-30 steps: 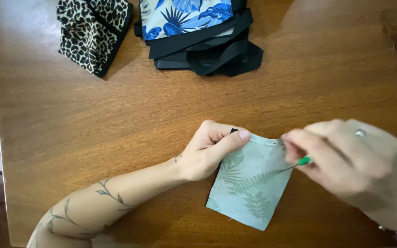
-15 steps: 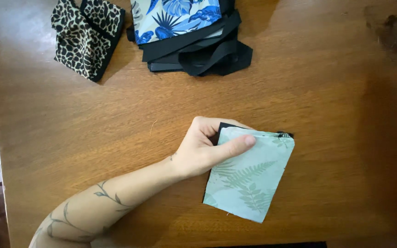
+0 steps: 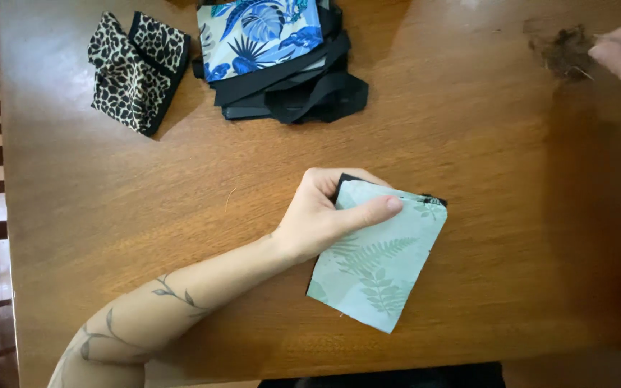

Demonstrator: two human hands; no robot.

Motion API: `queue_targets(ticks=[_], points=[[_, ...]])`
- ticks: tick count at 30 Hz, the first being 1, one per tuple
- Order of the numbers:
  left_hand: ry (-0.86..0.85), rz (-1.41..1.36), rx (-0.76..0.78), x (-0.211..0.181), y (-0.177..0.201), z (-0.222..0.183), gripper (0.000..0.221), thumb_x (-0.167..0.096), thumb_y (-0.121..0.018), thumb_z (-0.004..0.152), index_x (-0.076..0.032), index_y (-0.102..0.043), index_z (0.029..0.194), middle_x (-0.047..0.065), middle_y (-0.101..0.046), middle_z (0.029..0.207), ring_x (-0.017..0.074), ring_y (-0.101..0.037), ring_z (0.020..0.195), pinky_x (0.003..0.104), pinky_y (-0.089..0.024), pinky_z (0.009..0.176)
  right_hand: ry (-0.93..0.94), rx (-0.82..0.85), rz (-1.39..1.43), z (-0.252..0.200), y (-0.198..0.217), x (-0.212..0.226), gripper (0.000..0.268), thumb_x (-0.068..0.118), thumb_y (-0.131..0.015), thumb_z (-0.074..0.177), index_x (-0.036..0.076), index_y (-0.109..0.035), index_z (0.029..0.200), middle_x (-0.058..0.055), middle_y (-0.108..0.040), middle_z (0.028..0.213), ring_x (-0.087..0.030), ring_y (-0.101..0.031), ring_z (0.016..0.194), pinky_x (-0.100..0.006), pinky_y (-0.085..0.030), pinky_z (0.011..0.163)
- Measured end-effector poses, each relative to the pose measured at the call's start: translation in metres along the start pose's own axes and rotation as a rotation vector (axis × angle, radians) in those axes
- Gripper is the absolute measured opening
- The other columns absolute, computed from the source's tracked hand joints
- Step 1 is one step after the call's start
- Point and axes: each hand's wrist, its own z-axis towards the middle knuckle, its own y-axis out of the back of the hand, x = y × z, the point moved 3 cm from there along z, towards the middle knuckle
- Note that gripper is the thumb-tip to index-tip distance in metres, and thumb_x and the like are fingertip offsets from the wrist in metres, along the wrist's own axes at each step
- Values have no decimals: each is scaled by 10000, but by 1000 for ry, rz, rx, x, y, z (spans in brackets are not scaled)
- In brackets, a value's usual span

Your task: Use a seam ripper to remove stitches from a fabric seam.

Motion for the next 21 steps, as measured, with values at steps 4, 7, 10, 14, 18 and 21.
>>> queue_targets(ticks=[4, 7, 10, 14, 18, 21], points=[[1, -23, 11, -3, -14, 11, 227, -296, -755, 842, -74, -756, 891, -4, -729, 810, 50, -641, 703, 200, -534, 615, 232, 5, -13, -3, 14, 73, 209, -148, -594, 1354, -188, -548, 1554, -321, -563, 1474, -394, -534, 1309, -415, -431, 1052], [51, -107, 0, 5, -21, 20, 240, -306, -731, 867, -66, -734, 878, -15, -688, 729, 44, -599, 617, 202, -483, 516, 34, -35, 18, -8, 19, 176, 95, -104, -728, 1344, -19, -692, 1361, -131, -599, 1189, -217, -514, 1036, -319, -356, 819], [-6, -55, -85, 6, -17, 24, 222, -306, -732, 858, -85, -738, 865, -24, -683, 758, 55, -605, 660, 216, -495, 572, 453, 85, -79, -10, 34, 308, 94, -50, -713, 1030, 6, -773, 1076, -110, -728, 1033, -261, -628, 870, -386, -497, 839], [-83, -33, -84, 19, -8, 27, 243, -313, -713, 896, -77, -757, 928, -32, -724, 854, 15, -599, 752, 195, -512, 673, 712, 62, -178, -25, 13, 325, 103, 160, -741, 939, 121, -774, 1028, 10, -712, 880, -97, -598, 660, -289, -454, 529], [-99, -67, -56, 19, -11, 22, 227, -265, -698, 929, -53, -756, 987, -3, -745, 934, 27, -623, 818, 210, -543, 724, 727, -14, -213, -28, 8, 332, 205, -60, -646, 902, 56, -771, 1017, -2, -645, 815, -152, -521, 552, -305, -439, 539], [-117, -66, -68, 17, -10, 19, 215, -248, -693, 940, -51, -757, 996, 2, -747, 946, 27, -622, 822, 209, -539, 720, 701, -13, -228, -28, 3, 332, 225, -114, -645, 886, 43, -777, 978, -11, -649, 807, -160, -545, 565, -306, -445, 544]])
